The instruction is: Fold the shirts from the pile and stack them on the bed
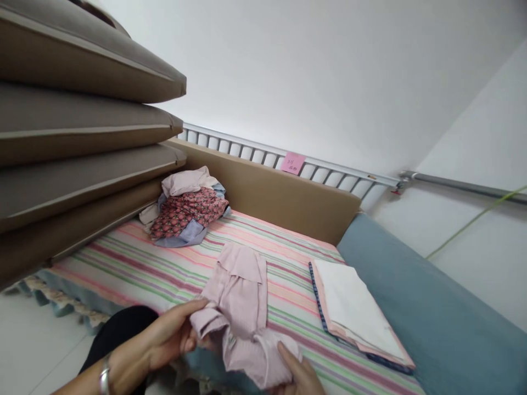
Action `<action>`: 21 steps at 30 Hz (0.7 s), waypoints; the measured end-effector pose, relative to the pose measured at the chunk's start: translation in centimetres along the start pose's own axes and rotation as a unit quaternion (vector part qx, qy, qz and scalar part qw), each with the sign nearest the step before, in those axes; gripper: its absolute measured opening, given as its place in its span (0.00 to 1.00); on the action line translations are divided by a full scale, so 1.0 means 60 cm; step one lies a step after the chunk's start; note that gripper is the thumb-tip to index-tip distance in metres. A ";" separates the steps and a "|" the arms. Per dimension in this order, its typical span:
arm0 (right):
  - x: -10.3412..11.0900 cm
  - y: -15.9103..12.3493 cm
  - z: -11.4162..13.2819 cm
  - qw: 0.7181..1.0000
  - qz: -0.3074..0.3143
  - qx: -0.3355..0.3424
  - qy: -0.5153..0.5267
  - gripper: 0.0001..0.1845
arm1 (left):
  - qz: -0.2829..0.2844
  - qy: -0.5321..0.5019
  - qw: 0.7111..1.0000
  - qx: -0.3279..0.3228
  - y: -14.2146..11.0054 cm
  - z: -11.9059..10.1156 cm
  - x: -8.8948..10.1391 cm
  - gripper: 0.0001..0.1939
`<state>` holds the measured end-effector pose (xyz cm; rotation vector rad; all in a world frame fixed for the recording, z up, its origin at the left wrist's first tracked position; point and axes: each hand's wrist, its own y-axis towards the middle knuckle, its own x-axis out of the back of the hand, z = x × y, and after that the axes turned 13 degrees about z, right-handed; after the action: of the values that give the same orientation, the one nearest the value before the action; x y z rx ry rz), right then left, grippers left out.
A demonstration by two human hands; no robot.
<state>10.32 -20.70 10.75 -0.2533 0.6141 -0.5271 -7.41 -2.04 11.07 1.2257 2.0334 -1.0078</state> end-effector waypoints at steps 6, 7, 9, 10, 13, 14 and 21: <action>-0.009 0.183 0.103 0.997 0.039 0.041 0.052 0.13 | 0.037 0.002 0.999 0.034 0.208 -0.106 -0.002 0.09; -0.002 0.224 0.113 0.997 0.025 0.029 0.071 0.09 | 0.027 -0.002 0.999 0.036 0.246 -0.119 0.005 0.09; 0.016 0.305 0.122 0.994 -0.016 0.007 0.112 0.01 | -0.006 -0.014 0.999 0.034 0.318 -0.137 0.024 0.09; 0.026 0.341 0.121 0.991 -0.037 0.001 0.127 0.02 | -0.025 -0.018 0.999 0.031 0.350 -0.141 0.037 0.08; 0.058 0.420 0.100 0.986 -0.073 -0.003 0.151 0.06 | -0.070 -0.015 0.997 0.031 0.420 -0.137 0.076 0.08; 0.067 0.433 0.091 0.985 -0.077 -0.001 0.156 0.06 | -0.079 -0.011 0.996 0.035 0.432 -0.133 0.086 0.08; 0.068 0.382 0.091 0.988 -0.030 0.029 0.152 0.03 | -0.038 0.018 0.999 0.013 0.381 -0.134 0.073 0.09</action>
<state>25.47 -3.30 4.49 -0.1375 0.8872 -0.6471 10.68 13.56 5.07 1.1949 2.1156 -1.0576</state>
